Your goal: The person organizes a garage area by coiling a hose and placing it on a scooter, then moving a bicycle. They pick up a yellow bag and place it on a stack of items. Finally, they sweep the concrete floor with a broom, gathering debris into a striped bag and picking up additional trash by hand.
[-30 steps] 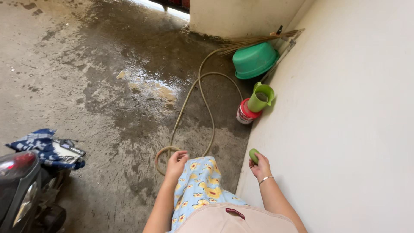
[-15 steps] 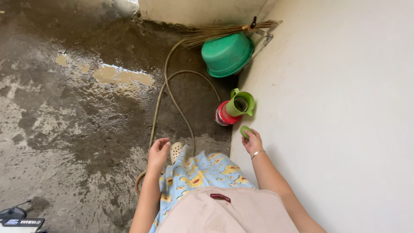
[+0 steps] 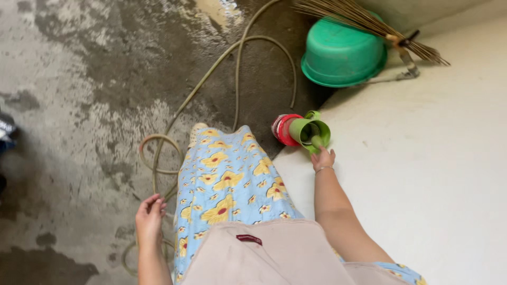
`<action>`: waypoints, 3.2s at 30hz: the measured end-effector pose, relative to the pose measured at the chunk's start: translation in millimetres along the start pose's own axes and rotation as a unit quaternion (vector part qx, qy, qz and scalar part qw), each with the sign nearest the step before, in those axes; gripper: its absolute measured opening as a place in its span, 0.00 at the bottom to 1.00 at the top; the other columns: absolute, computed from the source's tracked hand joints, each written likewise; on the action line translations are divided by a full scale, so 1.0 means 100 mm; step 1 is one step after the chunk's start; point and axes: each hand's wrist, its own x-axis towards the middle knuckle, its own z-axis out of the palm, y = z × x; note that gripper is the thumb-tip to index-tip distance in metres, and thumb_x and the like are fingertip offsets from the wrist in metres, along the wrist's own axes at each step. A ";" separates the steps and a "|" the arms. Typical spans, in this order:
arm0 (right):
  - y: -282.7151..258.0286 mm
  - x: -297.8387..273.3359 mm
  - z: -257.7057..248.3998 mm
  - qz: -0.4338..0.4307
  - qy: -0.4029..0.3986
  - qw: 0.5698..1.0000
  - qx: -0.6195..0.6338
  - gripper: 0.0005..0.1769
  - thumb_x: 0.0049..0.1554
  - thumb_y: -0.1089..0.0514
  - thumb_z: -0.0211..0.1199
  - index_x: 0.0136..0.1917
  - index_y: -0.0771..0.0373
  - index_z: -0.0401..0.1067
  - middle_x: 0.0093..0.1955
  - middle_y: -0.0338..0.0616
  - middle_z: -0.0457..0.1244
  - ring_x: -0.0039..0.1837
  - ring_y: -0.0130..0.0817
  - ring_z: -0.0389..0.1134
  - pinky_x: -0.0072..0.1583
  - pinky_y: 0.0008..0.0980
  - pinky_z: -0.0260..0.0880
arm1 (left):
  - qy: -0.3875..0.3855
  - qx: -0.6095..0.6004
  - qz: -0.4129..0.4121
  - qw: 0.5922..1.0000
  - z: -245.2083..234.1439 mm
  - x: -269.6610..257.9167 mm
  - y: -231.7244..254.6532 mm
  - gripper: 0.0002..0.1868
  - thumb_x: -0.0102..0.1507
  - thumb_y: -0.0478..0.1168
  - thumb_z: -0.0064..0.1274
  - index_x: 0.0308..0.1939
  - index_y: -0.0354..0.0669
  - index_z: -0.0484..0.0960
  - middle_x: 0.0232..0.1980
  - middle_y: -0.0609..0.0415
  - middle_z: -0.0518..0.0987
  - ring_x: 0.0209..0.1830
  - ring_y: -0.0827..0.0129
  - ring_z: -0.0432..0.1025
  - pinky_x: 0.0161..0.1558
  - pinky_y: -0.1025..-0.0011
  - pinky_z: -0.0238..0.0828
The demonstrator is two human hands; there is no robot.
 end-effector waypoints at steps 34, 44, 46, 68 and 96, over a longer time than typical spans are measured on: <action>4.24 -2.06 2.14 -0.497 -0.428 0.077 -0.751 0.33 0.51 0.54 0.68 0.70 0.54 0.66 0.69 0.59 0.58 0.72 0.59 0.56 0.71 0.50 0.60 | 0.286 -0.157 -0.234 0.916 -0.60 0.87 -3.66 0.14 0.63 0.45 0.57 0.50 0.45 0.85 0.47 0.46 0.86 0.49 0.58 0.80 0.52 0.63 0.75; 7.56 -0.71 3.61 -0.468 -0.393 -0.374 -0.698 0.72 0.45 0.28 0.72 0.85 0.48 0.30 0.87 0.56 0.29 0.86 0.53 0.28 0.79 0.59 0.37 | 0.401 -0.579 -0.267 0.658 0.63 2.09 -4.25 0.17 0.64 0.36 0.53 0.58 0.43 0.77 0.56 0.54 0.80 0.54 0.70 0.73 0.54 0.68 0.71; 8.06 -0.43 3.73 -0.475 -0.384 -0.430 -0.665 0.76 0.44 0.24 0.70 0.85 0.52 0.25 0.86 0.61 0.27 0.86 0.56 0.26 0.79 0.59 0.35 | 0.435 -0.544 -0.204 0.688 0.83 2.26 -4.09 0.16 0.64 0.34 0.54 0.57 0.40 0.78 0.55 0.51 0.80 0.53 0.68 0.74 0.53 0.68 0.73; 8.93 1.03 3.28 -0.581 -0.403 -0.334 -0.624 0.13 0.59 0.57 0.59 0.57 0.61 0.71 0.57 0.49 0.67 0.64 0.47 0.65 0.61 0.47 0.62 | 0.451 -0.440 -0.079 0.773 0.81 2.43 -4.14 0.10 0.66 0.32 0.54 0.52 0.38 0.79 0.53 0.50 0.82 0.51 0.69 0.75 0.49 0.72 0.72; 2.86 -6.04 4.81 -0.660 -0.614 0.148 -0.406 0.19 0.45 0.73 0.65 0.52 0.66 0.75 0.47 0.46 0.67 0.50 0.36 0.67 0.54 0.33 0.68 | 0.157 -0.012 0.094 0.983 -1.81 1.90 1.25 0.85 0.38 0.71 0.71 0.81 0.54 0.25 0.86 0.48 0.27 0.83 0.44 0.19 0.76 0.41 0.23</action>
